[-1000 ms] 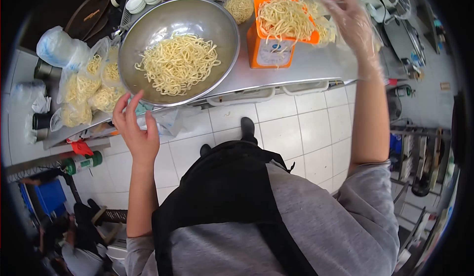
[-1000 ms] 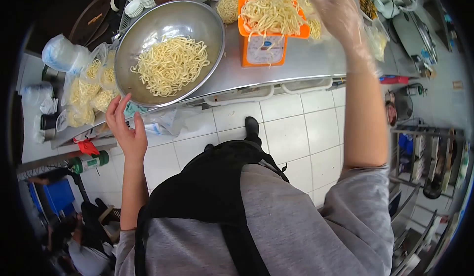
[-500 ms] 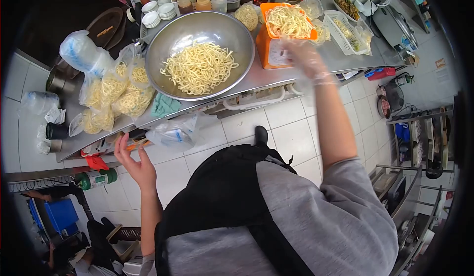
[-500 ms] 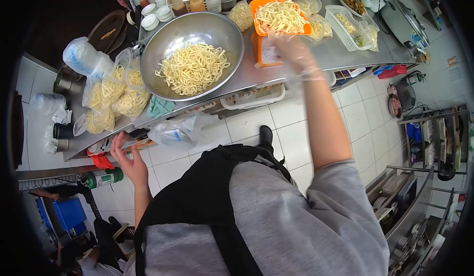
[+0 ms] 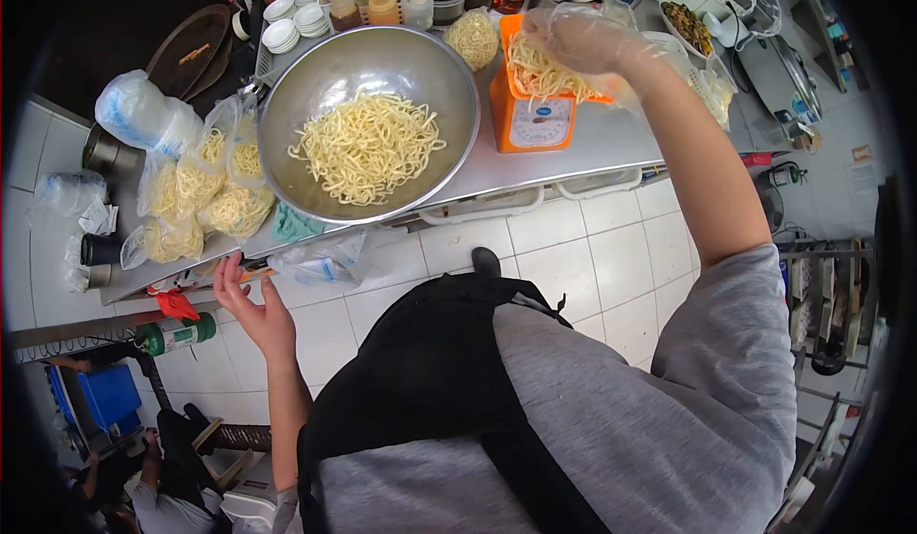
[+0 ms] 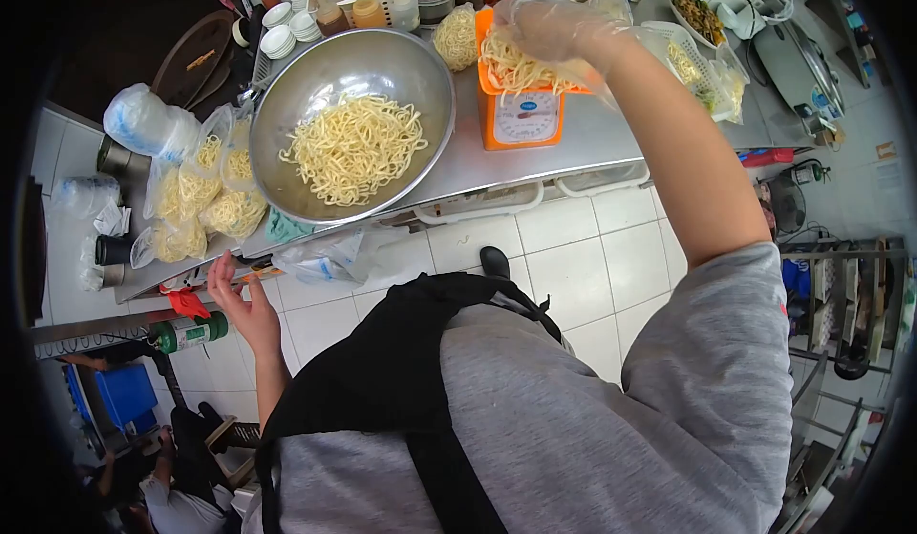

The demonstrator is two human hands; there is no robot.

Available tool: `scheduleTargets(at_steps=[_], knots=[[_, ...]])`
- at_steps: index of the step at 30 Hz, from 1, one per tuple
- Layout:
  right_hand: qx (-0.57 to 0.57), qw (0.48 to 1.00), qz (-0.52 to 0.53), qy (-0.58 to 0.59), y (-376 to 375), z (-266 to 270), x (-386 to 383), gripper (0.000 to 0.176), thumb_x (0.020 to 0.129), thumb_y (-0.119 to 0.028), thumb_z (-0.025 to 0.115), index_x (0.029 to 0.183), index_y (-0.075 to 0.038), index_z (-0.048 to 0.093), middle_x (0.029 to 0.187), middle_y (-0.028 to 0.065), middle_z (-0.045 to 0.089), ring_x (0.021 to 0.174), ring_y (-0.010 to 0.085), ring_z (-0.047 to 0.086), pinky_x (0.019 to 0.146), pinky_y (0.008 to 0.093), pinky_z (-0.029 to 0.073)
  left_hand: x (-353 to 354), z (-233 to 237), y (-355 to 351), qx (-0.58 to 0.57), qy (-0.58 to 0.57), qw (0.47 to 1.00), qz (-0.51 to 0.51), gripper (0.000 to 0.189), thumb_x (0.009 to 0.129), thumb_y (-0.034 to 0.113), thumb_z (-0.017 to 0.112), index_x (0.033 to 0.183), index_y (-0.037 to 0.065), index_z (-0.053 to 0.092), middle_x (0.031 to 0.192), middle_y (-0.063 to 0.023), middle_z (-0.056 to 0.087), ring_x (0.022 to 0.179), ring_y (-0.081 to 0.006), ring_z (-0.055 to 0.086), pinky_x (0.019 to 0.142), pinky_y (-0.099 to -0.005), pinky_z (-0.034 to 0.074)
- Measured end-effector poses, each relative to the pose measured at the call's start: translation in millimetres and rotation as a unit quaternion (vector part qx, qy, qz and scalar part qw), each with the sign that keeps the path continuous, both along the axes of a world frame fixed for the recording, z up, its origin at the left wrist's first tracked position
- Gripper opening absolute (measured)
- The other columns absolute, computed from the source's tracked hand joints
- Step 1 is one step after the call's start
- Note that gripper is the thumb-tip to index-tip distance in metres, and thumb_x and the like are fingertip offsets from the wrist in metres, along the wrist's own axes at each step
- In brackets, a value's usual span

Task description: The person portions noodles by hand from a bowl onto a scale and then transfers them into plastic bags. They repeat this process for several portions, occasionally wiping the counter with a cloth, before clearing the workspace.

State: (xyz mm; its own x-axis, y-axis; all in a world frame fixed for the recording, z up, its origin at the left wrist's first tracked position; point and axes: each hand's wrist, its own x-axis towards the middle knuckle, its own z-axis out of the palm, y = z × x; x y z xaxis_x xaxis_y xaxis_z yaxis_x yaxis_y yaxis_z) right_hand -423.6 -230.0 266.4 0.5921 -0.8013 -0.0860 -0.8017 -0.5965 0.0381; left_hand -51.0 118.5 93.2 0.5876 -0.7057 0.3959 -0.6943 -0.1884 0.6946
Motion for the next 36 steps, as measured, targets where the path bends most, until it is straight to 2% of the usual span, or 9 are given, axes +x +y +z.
scheduleTargets(at_steps=[9,11,13,18,20,23,29,31,36], knots=[[0.055,0.969,0.214,-0.113,-15,52,-5,0.039,0.087,-0.022,0.071,0.12,-0.005,0.061,0.114,0.0136,0.067,0.104,0.0276,0.064,0.096,0.0388,0.048,-62,22,-54,-0.023,0.08,0.994,0.074,0.05,0.091,0.002,0.057,0.139,0.012,0.045,0.147,-0.0079,0.037,0.122,-0.0187,0.048,0.095,-0.0344,0.042],[-0.015,0.95,0.236,-0.202,-3,54,26,0.036,0.086,-0.025,0.073,0.114,-0.004,0.064,0.109,0.0127,0.068,0.097,0.0261,0.065,0.089,0.0379,0.052,-78,33,-72,-0.106,0.363,0.925,0.033,0.046,0.094,0.008,0.057,0.139,0.013,0.046,0.144,-0.0063,0.038,0.122,-0.018,0.047,0.095,-0.0341,0.043],[0.085,0.937,0.216,-0.261,11,27,67,0.035,0.088,-0.03,0.07,0.11,-0.003,0.064,0.098,0.013,0.067,0.089,0.0249,0.065,0.081,0.0371,0.053,-93,35,-87,-0.122,0.412,0.9,0.074,0.044,0.097,0.011,0.055,0.139,0.014,0.045,0.141,-0.0064,0.039,0.121,-0.0198,0.048,0.096,-0.0359,0.044],[0.297,0.952,0.027,0.074,48,-57,139,0.068,0.082,-0.049,0.073,0.13,-0.002,0.059,0.133,0.0202,0.059,0.117,0.0334,0.062,0.098,0.0427,0.049,-99,7,-94,-0.107,0.456,0.882,0.055,0.05,0.094,0.002,0.055,0.141,0.013,0.04,0.139,-0.0088,0.039,0.114,-0.0201,0.054,0.089,-0.0354,0.052],[0.037,0.986,0.139,0.084,51,-156,153,0.05,0.087,-0.04,0.069,0.12,-0.002,0.067,0.123,0.0189,0.066,0.113,0.0318,0.064,0.097,0.0413,0.05,-104,18,-96,-0.097,0.458,0.883,0.036,0.054,0.091,-0.006,0.055,0.14,0.011,0.039,0.139,-0.0096,0.04,0.108,-0.0187,0.057,0.085,-0.0328,0.055],[0.153,0.943,0.24,0.173,38,-217,182,0.036,0.091,-0.027,0.06,0.115,-0.002,0.07,0.114,0.0205,0.069,0.11,0.0333,0.066,0.092,0.0427,0.052,-96,10,-92,-0.058,0.421,0.905,0.01,0.06,0.089,-0.004,0.059,0.143,0.008,0.036,0.139,-0.0118,0.043,0.115,-0.0228,0.053,0.083,-0.0324,0.055],[0.207,0.972,0.115,-0.013,39,-68,164,0.028,0.092,-0.019,0.055,0.105,0.003,0.065,0.107,0.0239,0.066,0.101,0.0345,0.066,0.089,0.0449,0.051,-73,40,-85,0.036,0.259,0.965,0.03,0.062,0.084,0.006,0.07,0.139,0.009,0.042,0.143,-0.019,0.032,0.122,-0.0332,0.049,0.099,-0.0399,0.046],[0.235,0.965,0.068,-0.098,41,0,147,0.034,0.094,-0.024,0.058,0.117,0.0,0.06,0.113,0.0233,0.064,0.104,0.0336,0.062,0.093,0.0422,0.049,-59,57,-91,-0.002,0.034,0.999,-0.032,0.062,0.084,0.009,0.071,0.139,0.007,0.042,0.141,-0.0203,0.037,0.127,-0.0387,0.044,0.107,-0.0437,0.039],[0.167,0.94,0.031,-0.295,60,112,141,0.042,0.098,-0.032,0.059,0.127,-0.002,0.058,0.106,0.0056,0.067,0.096,0.0113,0.06,0.086,0.0294,0.049,-37,115,-149,-0.078,0.003,0.975,-0.208,0.07,0.084,0.02,0.076,0.142,0.004,0.039,0.136,-0.0216,0.047,0.129,-0.0388,0.044,0.109,-0.0452,0.036]])
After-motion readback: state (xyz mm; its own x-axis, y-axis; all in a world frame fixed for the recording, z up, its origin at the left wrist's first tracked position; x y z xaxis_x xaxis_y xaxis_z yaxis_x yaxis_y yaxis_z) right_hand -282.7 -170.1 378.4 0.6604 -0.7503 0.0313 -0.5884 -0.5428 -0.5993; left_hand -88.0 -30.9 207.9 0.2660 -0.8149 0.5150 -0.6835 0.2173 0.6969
